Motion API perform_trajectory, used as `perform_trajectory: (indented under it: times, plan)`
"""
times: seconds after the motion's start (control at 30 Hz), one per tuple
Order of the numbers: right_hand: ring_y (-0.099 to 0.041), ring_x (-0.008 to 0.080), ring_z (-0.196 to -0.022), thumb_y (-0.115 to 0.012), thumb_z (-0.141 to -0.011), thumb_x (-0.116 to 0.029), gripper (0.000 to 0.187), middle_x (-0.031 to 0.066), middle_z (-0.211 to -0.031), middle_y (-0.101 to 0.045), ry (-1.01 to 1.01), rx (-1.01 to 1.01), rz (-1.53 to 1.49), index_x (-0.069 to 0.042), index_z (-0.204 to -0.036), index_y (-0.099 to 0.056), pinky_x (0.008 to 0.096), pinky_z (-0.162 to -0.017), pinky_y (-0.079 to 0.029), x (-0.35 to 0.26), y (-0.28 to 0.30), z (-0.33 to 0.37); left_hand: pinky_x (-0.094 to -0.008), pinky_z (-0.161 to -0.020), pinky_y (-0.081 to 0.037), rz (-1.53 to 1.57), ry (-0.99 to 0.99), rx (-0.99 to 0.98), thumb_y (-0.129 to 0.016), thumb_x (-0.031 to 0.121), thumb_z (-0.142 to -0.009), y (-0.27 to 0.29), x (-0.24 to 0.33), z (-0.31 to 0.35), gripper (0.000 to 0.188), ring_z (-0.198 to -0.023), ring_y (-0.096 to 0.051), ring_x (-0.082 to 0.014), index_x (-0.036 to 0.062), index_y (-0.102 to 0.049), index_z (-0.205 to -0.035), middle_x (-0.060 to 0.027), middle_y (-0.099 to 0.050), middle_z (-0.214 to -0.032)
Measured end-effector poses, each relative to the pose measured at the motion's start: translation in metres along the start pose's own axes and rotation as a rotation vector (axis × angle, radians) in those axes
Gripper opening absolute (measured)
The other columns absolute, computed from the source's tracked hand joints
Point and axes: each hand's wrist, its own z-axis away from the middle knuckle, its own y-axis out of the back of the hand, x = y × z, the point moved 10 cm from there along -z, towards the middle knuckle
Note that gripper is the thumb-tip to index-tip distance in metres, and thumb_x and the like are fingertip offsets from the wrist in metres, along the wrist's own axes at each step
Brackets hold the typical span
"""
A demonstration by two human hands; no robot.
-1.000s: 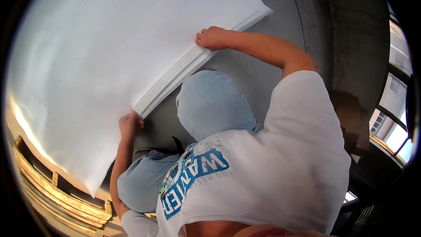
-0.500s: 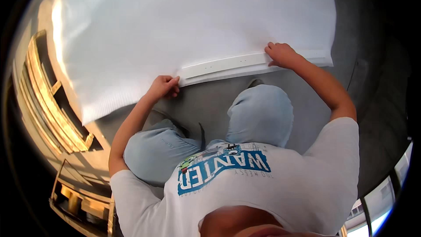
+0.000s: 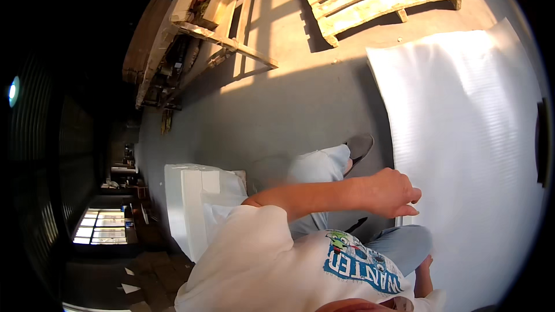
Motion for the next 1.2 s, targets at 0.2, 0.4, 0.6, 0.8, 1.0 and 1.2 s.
perform_trajectory:
  times: [0.2, 0.4, 0.6, 0.8, 1.0, 1.2]
  plan:
    - [-0.069, 0.0294, -0.079, -0.055, -0.092, -0.023, 0.025, 0.0154, -0.088, -0.07, -0.021, -0.633, 0.235, -0.001, -0.095, -0.067, 0.0425, -0.069, -0.056, -0.066, 0.035, 0.037, -0.0442, -0.062, -0.056, -0.407, 0.181, -0.175, -0.069, 0.024, -0.079, -0.085, -0.046, 0.005, 0.017, -0.08, -0.07, -0.0302, 0.0078, -0.074, -0.081, -0.0117, -0.071, -0.086]
    - [-0.07, 0.0251, -0.065, -0.055, -0.093, -0.021, 0.027, 0.0159, -0.078, -0.07, -0.1, -0.612, -0.156, 0.003, -0.093, -0.067, 0.0386, -0.061, -0.061, -0.188, 0.133, -0.015, -0.044, -0.065, -0.054, -0.177, 0.005, -0.145, -0.065, 0.025, -0.085, -0.098, -0.004, 0.002, 0.02, -0.08, -0.069, -0.0292, 0.0063, -0.069, -0.089, -0.0114, -0.07, -0.082]
    - [-0.071, 0.0234, -0.072, -0.052, -0.095, -0.02, 0.049, 0.0145, -0.086, -0.071, 0.223, -0.53, 0.17, -0.014, -0.142, -0.045, 0.0363, -0.065, -0.06, -0.337, 0.234, -0.063, -0.0438, -0.068, -0.055, -0.26, 0.081, -0.019, -0.065, 0.025, -0.086, -0.087, -0.039, -0.031, 0.021, -0.081, -0.069, -0.0286, 0.0048, -0.067, -0.091, -0.0109, -0.069, -0.083]
    - [-0.069, 0.0275, -0.082, -0.063, -0.083, -0.017, 0.019, 0.0111, -0.085, -0.072, 0.721, -0.213, 0.202, -0.009, -0.096, -0.075, 0.0404, -0.068, -0.053, -0.341, 0.179, -0.181, -0.0439, -0.071, -0.055, -0.277, 0.034, -0.05, -0.067, 0.029, -0.086, -0.071, -0.016, -0.03, 0.031, -0.083, -0.068, -0.0308, 0.0022, -0.063, -0.1, -0.0136, -0.069, -0.087]
    - [-0.066, 0.0175, -0.056, -0.058, -0.089, -0.025, 0.031, 0.0112, -0.073, -0.069, 0.137, -0.106, -0.562, -0.003, -0.108, -0.069, 0.0332, -0.051, -0.055, -0.27, 0.138, -0.115, -0.0433, -0.074, -0.055, -0.111, -0.1, -0.177, -0.068, 0.034, -0.083, -0.104, 0.005, -0.002, 0.031, -0.088, -0.067, -0.0309, 0.004, -0.07, -0.09, -0.015, -0.066, -0.095]
    - [-0.063, 0.0138, -0.062, -0.059, -0.09, -0.03, 0.031, 0.0067, -0.074, -0.066, -0.097, -0.006, -0.819, -0.007, -0.108, -0.069, 0.0283, -0.057, -0.053, -0.161, 0.134, -0.046, -0.0411, -0.079, -0.051, 0.073, -0.336, -0.712, -0.059, 0.031, -0.092, -0.176, 0.086, 0.024, 0.027, -0.096, -0.062, -0.0304, 0.0084, -0.064, -0.106, -0.0107, -0.062, -0.099]
